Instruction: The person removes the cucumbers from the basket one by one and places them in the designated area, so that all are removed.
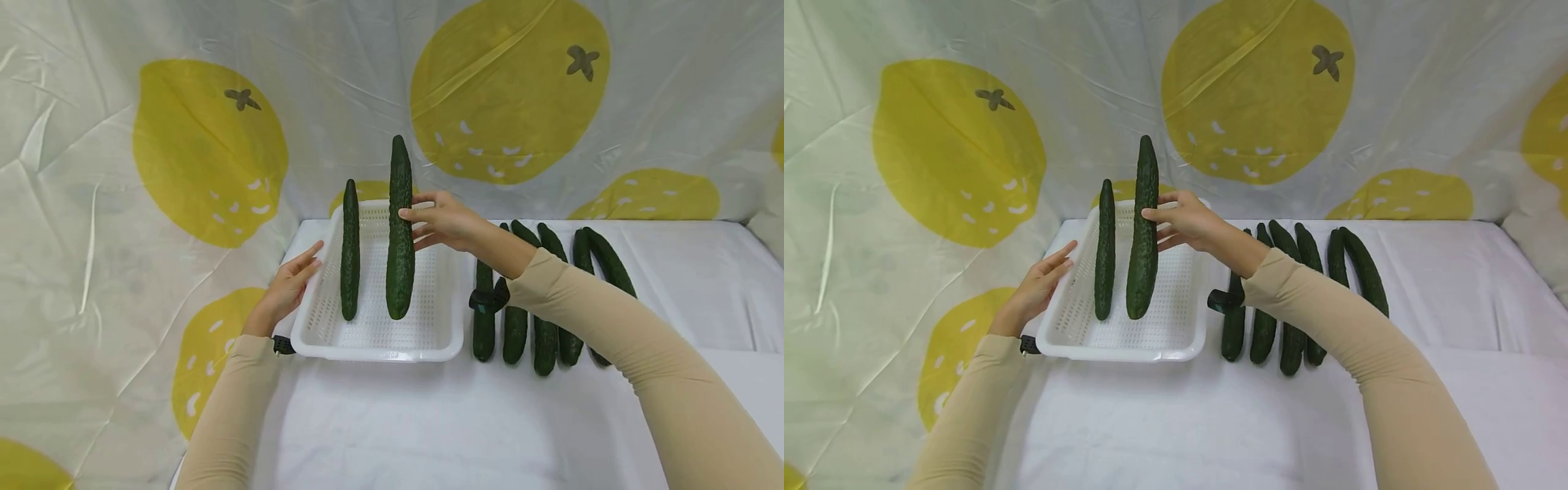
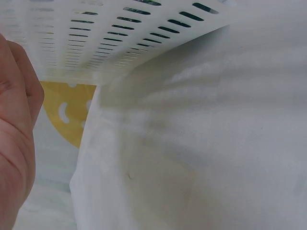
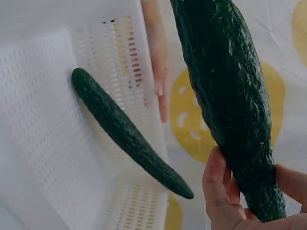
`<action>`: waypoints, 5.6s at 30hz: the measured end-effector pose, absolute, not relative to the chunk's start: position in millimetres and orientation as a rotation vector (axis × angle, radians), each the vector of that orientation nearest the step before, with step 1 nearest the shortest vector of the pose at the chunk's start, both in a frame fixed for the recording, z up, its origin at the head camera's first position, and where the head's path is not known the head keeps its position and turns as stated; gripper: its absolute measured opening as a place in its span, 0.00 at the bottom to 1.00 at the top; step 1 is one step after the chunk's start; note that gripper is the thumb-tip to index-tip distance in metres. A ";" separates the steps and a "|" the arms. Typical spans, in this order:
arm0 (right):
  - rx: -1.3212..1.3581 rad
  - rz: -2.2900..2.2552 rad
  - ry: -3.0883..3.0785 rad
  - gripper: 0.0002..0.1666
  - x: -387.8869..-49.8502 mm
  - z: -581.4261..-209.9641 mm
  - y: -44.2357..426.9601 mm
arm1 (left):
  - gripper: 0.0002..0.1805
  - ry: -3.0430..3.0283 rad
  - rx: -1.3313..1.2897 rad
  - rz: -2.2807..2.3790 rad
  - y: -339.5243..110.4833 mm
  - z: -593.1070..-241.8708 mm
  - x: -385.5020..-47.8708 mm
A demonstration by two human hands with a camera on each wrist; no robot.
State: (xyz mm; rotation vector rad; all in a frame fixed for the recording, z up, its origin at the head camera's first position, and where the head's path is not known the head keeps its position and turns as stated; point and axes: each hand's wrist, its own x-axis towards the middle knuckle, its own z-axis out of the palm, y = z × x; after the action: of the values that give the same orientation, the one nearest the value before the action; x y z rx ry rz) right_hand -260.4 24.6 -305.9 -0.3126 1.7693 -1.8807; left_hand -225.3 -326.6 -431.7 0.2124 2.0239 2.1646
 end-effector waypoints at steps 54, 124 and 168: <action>-0.279 -1.795 2.047 0.44 -227.2 -327.2 209.1 | 0.31 1.966 0.169 2.177 -328.1 -426.3 -226.2; -0.090 -1.670 2.077 0.12 -240.5 -419.0 394.2 | 0.32 1.923 0.149 2.158 -330.6 -423.2 -226.5; 0.158 -1.564 2.182 0.17 -240.6 -443.3 415.9 | 0.33 1.938 0.148 2.166 -328.7 -424.8 -225.4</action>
State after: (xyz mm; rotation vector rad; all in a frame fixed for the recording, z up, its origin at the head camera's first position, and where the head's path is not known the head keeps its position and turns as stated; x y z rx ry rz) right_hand -240.6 415.9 -443.3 0.1580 2.1821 -1.5643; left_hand -225.4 -328.7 -424.8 0.1483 1.9377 2.1664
